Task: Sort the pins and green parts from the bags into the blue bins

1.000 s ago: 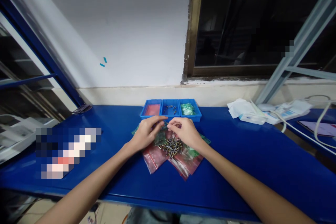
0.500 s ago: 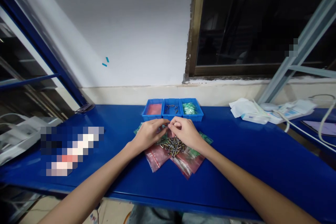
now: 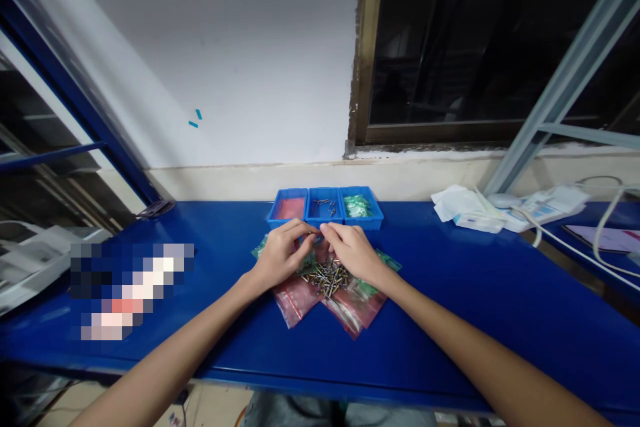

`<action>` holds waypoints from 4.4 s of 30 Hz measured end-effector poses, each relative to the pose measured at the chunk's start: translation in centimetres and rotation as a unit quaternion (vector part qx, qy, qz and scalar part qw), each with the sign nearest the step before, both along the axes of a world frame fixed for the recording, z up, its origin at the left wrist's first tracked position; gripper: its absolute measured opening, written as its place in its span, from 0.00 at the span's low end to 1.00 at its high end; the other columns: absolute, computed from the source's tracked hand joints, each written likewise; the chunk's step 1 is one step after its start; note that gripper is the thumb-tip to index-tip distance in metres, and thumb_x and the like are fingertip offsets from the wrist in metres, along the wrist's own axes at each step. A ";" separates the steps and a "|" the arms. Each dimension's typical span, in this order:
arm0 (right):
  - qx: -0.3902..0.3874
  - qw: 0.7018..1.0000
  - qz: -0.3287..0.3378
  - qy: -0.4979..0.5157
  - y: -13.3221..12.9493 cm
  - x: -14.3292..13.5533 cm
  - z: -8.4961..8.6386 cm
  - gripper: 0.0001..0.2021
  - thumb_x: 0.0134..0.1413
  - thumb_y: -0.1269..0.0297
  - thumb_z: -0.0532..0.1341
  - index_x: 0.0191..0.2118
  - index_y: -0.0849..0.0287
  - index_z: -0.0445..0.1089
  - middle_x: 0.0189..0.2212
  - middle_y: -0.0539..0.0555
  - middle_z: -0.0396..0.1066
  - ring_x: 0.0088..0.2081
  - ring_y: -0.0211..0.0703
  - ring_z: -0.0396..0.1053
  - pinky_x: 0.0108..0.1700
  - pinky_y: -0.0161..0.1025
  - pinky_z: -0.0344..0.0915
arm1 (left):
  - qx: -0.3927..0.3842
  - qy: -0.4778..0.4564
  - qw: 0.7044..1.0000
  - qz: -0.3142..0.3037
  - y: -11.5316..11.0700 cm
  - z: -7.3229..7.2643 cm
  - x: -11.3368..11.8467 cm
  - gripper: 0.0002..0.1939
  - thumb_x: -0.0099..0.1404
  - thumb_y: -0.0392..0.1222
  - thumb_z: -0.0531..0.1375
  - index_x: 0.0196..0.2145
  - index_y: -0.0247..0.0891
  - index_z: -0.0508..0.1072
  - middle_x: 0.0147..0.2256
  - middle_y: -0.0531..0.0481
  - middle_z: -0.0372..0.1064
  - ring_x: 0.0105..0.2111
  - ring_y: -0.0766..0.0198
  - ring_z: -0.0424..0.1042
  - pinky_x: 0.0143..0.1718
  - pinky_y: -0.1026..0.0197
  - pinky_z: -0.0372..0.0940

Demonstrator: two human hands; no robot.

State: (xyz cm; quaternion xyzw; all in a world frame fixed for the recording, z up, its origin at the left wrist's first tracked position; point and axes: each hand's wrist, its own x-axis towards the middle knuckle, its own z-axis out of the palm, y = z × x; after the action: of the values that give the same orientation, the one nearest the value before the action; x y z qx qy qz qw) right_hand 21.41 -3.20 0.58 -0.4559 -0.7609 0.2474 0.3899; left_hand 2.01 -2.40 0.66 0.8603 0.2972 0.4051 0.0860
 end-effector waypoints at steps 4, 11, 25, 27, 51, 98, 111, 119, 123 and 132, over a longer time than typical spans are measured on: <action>0.026 1.000 0.014 0.004 -0.2 0.0 0.0 0.26 0.70 0.52 0.44 0.35 0.60 0.76 0.34 0.58 0.78 0.39 0.46 0.75 0.45 0.43 0.68 | -0.037 -0.065 0.997 0.001 0.1 -0.2 0.2 0.08 0.71 0.37 0.55 0.44 0.37 0.73 0.38 0.48 0.76 0.35 0.65 0.74 0.38 0.61 0.68; -0.033 0.997 0.045 0.044 -0.3 0.0 0.4 0.21 0.68 0.57 0.49 0.32 0.59 0.75 0.29 0.56 0.78 0.32 0.43 0.76 0.39 0.42 0.70 | -0.026 -0.076 0.996 0.026 0.6 -0.6 0.0 0.06 0.71 0.40 0.58 0.40 0.38 0.75 0.36 0.50 0.77 0.33 0.65 0.74 0.35 0.62 0.67; 0.037 0.999 0.023 0.019 -0.7 -0.2 1.1 0.07 0.62 0.62 0.59 0.36 0.57 0.72 0.27 0.50 0.77 0.28 0.40 0.74 0.32 0.37 0.67 | -0.040 -0.006 0.999 0.003 0.9 -1.0 -0.3 0.08 0.70 0.37 0.58 0.46 0.37 0.72 0.36 0.49 0.74 0.34 0.63 0.73 0.38 0.60 0.67; 0.045 0.999 0.004 0.005 -0.5 -0.1 0.8 0.06 0.61 0.64 0.59 0.36 0.57 0.72 0.28 0.51 0.77 0.29 0.40 0.74 0.34 0.37 0.67 | -0.068 -0.038 0.997 -0.001 0.8 -0.8 -0.2 0.14 0.69 0.36 0.58 0.52 0.38 0.71 0.37 0.49 0.76 0.34 0.64 0.74 0.38 0.61 0.68; 0.223 0.946 -0.108 -0.210 2.9 0.8 1.0 0.10 0.64 0.67 0.53 0.38 0.59 0.71 0.34 0.56 0.74 0.39 0.47 0.71 0.43 0.42 0.65 | -0.279 -0.253 0.926 -0.005 1.9 0.9 -1.4 0.32 0.75 0.58 0.41 0.49 0.32 0.76 0.41 0.39 0.78 0.37 0.57 0.78 0.39 0.55 0.72; 0.115 0.966 0.065 -0.220 -1.0 1.5 -0.4 0.18 0.68 0.58 0.50 0.37 0.57 0.75 0.38 0.57 0.76 0.44 0.49 0.73 0.48 0.45 0.68 | -0.145 0.267 0.945 0.123 3.7 2.7 -7.7 0.15 0.54 0.45 0.65 0.40 0.43 0.80 0.30 0.46 0.78 0.26 0.57 0.73 0.27 0.60 0.62; 0.139 0.948 0.064 -0.277 -1.3 1.1 0.0 0.14 0.68 0.64 0.52 0.42 0.58 0.75 0.39 0.57 0.77 0.42 0.48 0.73 0.44 0.45 0.67 | -0.096 0.271 0.957 0.034 3.1 2.3 -6.2 0.16 0.57 0.36 0.60 0.43 0.45 0.79 0.37 0.47 0.79 0.33 0.56 0.77 0.36 0.57 0.67; 0.133 0.955 0.041 -0.263 -0.9 1.3 -0.2 0.14 0.69 0.65 0.50 0.42 0.58 0.74 0.40 0.57 0.76 0.42 0.47 0.73 0.46 0.43 0.67 | -0.058 0.240 0.969 0.009 3.1 1.6 -4.7 0.14 0.64 0.36 0.57 0.45 0.43 0.77 0.41 0.45 0.78 0.38 0.57 0.76 0.41 0.57 0.68; 0.123 0.957 0.032 -0.259 -0.9 1.4 -0.2 0.13 0.68 0.66 0.50 0.43 0.58 0.73 0.39 0.56 0.76 0.41 0.47 0.73 0.44 0.42 0.67 | -0.056 0.232 0.971 0.005 2.7 1.0 -3.6 0.15 0.67 0.38 0.57 0.50 0.40 0.74 0.45 0.43 0.75 0.43 0.57 0.75 0.47 0.55 0.68; 0.126 0.953 0.007 -0.275 -0.7 1.6 0.1 0.13 0.67 0.66 0.51 0.44 0.59 0.72 0.37 0.56 0.76 0.38 0.46 0.74 0.38 0.41 0.64 | -0.062 0.215 0.974 0.020 2.8 2.0 -4.2 0.14 0.68 0.38 0.55 0.49 0.37 0.73 0.45 0.42 0.72 0.44 0.57 0.72 0.46 0.55 0.65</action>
State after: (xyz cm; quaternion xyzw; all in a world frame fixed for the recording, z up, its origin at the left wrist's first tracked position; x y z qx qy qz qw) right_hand 23.04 -3.95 0.64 -0.4480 -0.8669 0.0173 0.2177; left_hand -2.19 0.39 2.63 0.9142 0.3501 0.1932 0.0655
